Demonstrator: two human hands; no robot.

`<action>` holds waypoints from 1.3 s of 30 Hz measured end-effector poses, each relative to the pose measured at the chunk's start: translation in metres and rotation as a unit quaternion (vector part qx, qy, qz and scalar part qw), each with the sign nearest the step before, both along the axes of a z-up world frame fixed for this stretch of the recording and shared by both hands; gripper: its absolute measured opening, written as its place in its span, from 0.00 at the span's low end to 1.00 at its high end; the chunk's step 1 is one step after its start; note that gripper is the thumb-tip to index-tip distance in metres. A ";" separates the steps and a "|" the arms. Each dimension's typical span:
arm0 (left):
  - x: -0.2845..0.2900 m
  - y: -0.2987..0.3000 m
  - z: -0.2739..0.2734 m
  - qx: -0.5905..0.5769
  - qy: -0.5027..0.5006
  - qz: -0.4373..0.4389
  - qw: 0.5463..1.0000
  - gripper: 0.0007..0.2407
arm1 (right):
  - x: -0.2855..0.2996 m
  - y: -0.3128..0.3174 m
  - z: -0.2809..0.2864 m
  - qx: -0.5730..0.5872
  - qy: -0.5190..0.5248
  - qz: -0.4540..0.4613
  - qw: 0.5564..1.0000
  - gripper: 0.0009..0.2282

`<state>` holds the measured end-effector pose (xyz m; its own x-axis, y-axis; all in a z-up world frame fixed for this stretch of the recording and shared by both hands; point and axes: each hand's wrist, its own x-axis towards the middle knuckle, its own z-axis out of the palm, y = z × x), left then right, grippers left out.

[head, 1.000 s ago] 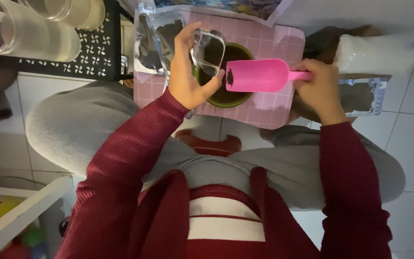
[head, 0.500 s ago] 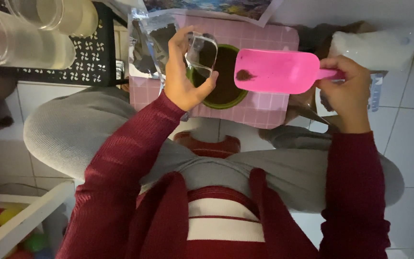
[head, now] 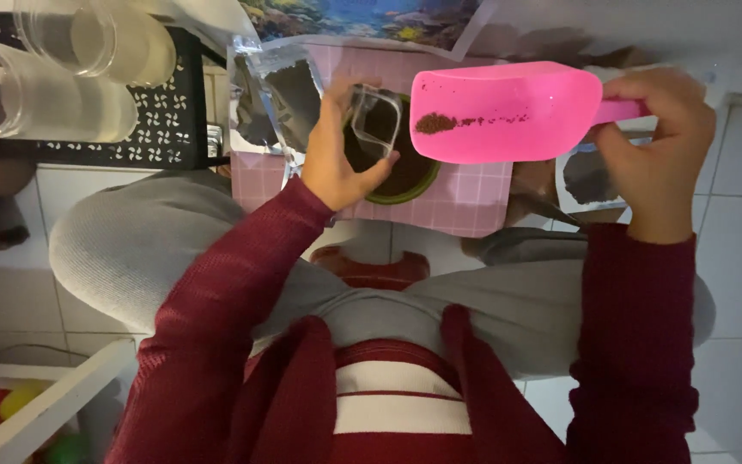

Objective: Filling small plastic pouches with granular bait using a hand scoop

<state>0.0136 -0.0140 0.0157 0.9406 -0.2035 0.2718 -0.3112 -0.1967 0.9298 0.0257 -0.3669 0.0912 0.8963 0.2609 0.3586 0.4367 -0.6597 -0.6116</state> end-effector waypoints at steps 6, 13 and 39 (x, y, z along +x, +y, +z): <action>-0.003 -0.002 -0.009 0.066 0.012 -0.011 0.998 0.37 | 0.007 0.013 0.024 -0.039 -0.061 0.021 0.997 0.09; -0.004 -0.003 -0.011 0.064 -0.003 -0.029 0.998 0.38 | 0.013 0.024 0.031 -0.097 -0.120 0.043 0.987 0.10; -0.001 -0.006 -0.011 0.083 -0.007 -0.052 0.995 0.35 | 0.006 0.024 0.031 -0.219 -0.196 0.043 0.955 0.11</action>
<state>0.0126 -0.0204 0.0050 0.9084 -0.3430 0.2393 -0.3507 -0.3132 0.8825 0.0316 -0.3427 0.1221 0.6845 0.5289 0.5016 0.6389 -0.7667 -0.0634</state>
